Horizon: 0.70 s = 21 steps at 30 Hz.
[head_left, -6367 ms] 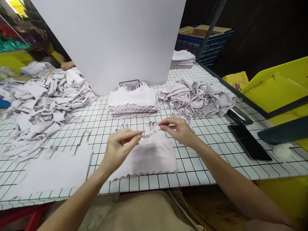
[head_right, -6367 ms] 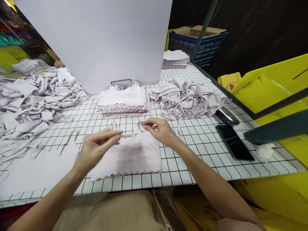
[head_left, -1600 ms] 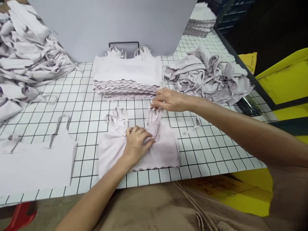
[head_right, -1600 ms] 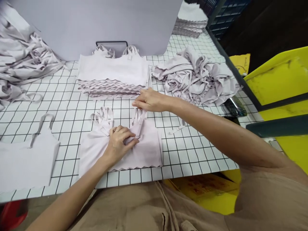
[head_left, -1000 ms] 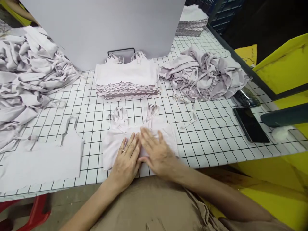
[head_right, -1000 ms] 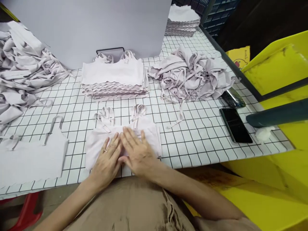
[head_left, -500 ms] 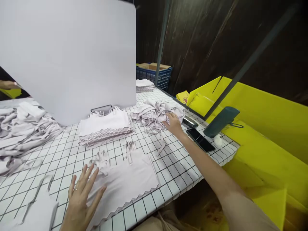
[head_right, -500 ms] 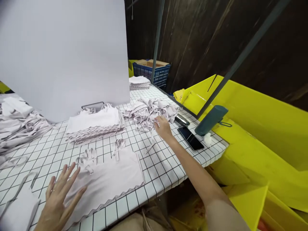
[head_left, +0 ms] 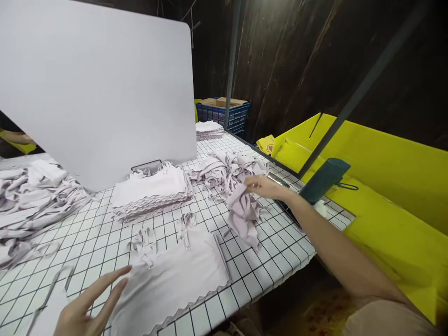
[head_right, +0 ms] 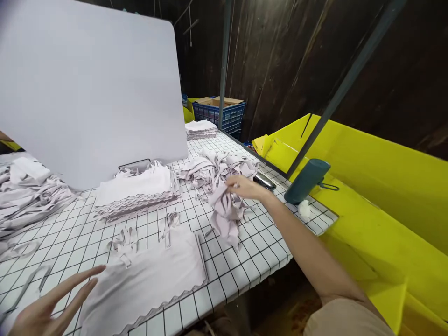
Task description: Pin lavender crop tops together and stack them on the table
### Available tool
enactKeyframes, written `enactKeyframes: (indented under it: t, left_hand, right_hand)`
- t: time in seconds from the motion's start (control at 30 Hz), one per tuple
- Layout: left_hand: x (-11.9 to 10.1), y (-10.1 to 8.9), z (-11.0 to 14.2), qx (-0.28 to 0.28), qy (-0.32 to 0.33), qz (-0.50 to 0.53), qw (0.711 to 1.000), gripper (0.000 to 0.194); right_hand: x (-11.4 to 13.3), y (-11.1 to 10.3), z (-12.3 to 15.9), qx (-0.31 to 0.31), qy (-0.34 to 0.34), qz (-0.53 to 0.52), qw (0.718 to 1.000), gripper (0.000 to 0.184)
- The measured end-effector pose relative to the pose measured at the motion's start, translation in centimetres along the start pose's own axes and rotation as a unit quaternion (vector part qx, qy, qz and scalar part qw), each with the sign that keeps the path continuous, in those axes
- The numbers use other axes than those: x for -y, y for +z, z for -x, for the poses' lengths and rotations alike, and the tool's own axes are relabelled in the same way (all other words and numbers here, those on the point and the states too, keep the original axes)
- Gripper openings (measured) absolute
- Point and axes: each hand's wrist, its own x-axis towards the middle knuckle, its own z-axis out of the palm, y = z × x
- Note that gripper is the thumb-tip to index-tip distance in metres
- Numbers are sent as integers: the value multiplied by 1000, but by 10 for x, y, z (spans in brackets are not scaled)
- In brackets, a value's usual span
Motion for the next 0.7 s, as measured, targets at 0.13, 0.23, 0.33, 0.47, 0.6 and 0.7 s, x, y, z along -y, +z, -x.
enactKeyframes:
  t: [0.13, 0.23, 0.33, 0.47, 0.6, 0.7]
  left_hand:
    - [-69, 7, -64, 121, -50, 138, 982, 35]
    - [-126, 14, -120, 162, -60, 295, 940, 37]
    - [-170, 24, -166, 119, -44, 453, 882, 53]
    - [-188, 28, -195, 129, -2, 582, 803, 48]
    - [-174, 5, -183, 131, -118, 630, 756, 28]
    - [-166, -14, -168, 108, -224, 697, 672, 18]
  right_hand:
    - [38, -22, -2, -201, -50, -303, 930, 42]
    - [83, -26, -10, -200, -75, -398, 892, 43]
    - [129, -22, -9, -110, -110, -380, 912, 43]
    - [161, -22, -1, 30, -162, -270, 949, 41]
    - [149, -25, -7, 74, -166, -112, 977, 52]
    - [136, -10, -18, -110, -165, -89, 976, 46]
